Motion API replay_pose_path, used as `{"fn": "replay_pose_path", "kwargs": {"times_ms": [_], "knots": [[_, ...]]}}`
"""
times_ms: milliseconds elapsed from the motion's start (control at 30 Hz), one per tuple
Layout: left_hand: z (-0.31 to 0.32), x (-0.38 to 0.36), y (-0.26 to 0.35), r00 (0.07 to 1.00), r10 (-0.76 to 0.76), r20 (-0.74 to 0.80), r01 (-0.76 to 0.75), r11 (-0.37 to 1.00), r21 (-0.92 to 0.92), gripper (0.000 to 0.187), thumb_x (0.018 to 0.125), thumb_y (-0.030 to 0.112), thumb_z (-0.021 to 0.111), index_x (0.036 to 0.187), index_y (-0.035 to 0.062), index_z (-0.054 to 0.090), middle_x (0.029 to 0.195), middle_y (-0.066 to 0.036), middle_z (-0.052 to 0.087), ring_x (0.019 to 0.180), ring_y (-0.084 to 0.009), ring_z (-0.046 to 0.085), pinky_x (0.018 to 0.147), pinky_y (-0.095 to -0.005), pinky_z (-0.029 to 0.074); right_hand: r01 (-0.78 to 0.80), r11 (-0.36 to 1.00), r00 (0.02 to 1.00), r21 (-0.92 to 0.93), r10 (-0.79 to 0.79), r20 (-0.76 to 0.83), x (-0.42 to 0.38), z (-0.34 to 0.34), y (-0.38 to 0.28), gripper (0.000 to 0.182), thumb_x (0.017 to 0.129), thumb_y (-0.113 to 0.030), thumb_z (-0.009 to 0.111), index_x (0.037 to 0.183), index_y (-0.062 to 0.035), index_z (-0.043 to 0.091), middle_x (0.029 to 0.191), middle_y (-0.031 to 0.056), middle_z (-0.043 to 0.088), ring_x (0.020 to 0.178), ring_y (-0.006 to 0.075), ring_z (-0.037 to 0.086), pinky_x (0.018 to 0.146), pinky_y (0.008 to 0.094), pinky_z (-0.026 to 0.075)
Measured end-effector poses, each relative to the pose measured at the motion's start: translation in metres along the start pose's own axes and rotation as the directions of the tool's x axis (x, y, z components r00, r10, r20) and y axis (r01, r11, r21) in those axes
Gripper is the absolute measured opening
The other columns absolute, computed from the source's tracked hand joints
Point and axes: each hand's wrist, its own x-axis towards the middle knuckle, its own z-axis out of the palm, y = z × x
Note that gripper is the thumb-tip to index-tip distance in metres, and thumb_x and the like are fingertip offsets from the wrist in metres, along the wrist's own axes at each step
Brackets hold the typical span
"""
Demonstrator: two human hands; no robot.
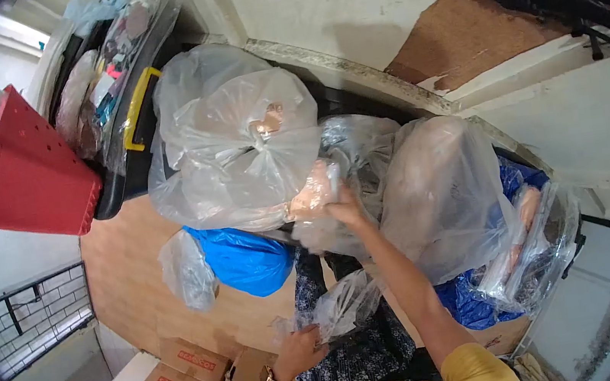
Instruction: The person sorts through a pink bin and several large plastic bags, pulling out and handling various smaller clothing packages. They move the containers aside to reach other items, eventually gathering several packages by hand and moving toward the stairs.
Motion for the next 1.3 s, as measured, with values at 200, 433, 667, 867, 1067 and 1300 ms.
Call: {"fn": "replay_pose_path", "kwargs": {"times_ms": [200, 433, 667, 867, 1067, 1300], "knots": [[0.005, 0.002, -0.01, 0.999, 0.029, -0.032, -0.032, 0.997, -0.076, 0.026, 0.065, 0.022, 0.062, 0.075, 0.0, 0.054, 0.086, -0.017, 0.059, 0.067, -0.0358, 0.056, 0.058, -0.0424, 0.046, -0.125, 0.98, 0.992, 0.153, 0.127, -0.002, -0.041, -0.09, -0.055, 0.063, 0.065, 0.002, 0.055, 0.124, -0.0035, 0.035, 0.108, 0.0104, 0.051, 0.095, 0.02, 0.051, 0.082, 0.0298, 0.041], [-0.054, 0.025, 0.015, 0.986, -0.014, -0.169, -0.087, 0.814, -0.574, 0.026, 0.069, 0.018, 0.06, 0.087, -0.0001, 0.058, 0.077, -0.015, 0.06, 0.062, -0.0278, 0.057, 0.056, -0.0363, 0.044, -0.082, 0.571, 0.974, -0.817, -0.127, -0.186, -0.016, -0.086, -0.046, 0.062, 0.069, -0.001, 0.055, 0.126, -0.0026, 0.032, 0.113, 0.028, 0.042, 0.109, 0.0353, 0.042, 0.092, 0.0392, 0.034], [-0.039, 0.186, -0.038, 0.942, -0.009, -0.336, -0.165, 0.858, -0.486, 0.027, 0.067, 0.021, 0.057, 0.077, -0.0046, 0.056, 0.064, -0.02, 0.057, 0.06, -0.0324, 0.056, 0.057, -0.0383, 0.044, -0.192, 0.927, 0.979, 0.322, 0.202, 0.001, -0.026, -0.162, -0.068, 0.048, 0.083, -0.018, 0.051, 0.125, -0.0009, 0.036, 0.118, 0.0146, 0.045, 0.107, 0.025, 0.045, 0.089, 0.0315, 0.037], [0.002, 0.288, -0.054, 0.84, -0.293, -0.457, 0.116, 0.919, -0.376, 0.041, 0.062, 0.025, 0.06, 0.091, -0.0031, 0.055, 0.078, -0.023, 0.058, 0.074, -0.0394, 0.055, 0.069, -0.0422, 0.045, 0.158, 0.704, 0.965, -0.692, -0.257, -0.042, -0.051, -0.083, -0.114, 0.054, 0.086, -0.037, 0.045, 0.128, -0.0062, 0.034, 0.133, 0.018, 0.03, 0.12, 0.0345, 0.032, 0.097, 0.0462, 0.027], [-0.052, 0.189, -0.019, 0.62, -0.148, -0.771, 0.115, 0.989, -0.098, 0.059, 0.063, 0.02, 0.068, 0.112, 0.0009, 0.042, 0.114, -0.026, 0.04, 0.103, -0.0366, 0.041, 0.086, -0.043, 0.033, -0.029, 0.27, 0.986, -0.962, -0.151, -0.072, -0.005, -0.045, -0.021, 0.06, 0.082, -0.056, 0.035, 0.131, -0.0213, 0.03, 0.137, 0.0154, 0.021, 0.124, 0.0432, 0.015, 0.094, 0.0628, 0.011], [-0.161, 0.213, -0.042, 0.128, 0.074, -0.989, 0.001, 0.997, 0.074, 0.048, 0.07, 0.013, 0.056, 0.117, 0.0082, 0.046, 0.137, -0.025, 0.006, 0.122, -0.0512, 0.009, 0.094, -0.0612, 0.016, 0.045, 0.406, 0.95, -0.913, -0.299, -0.087, 0.001, -0.05, -0.012, 0.072, 0.08, -0.055, 0.043, 0.122, 0.0017, 0.033, 0.127, 0.023, 0.029, 0.12, 0.0398, 0.023, 0.093, 0.0587, 0.019]]}}
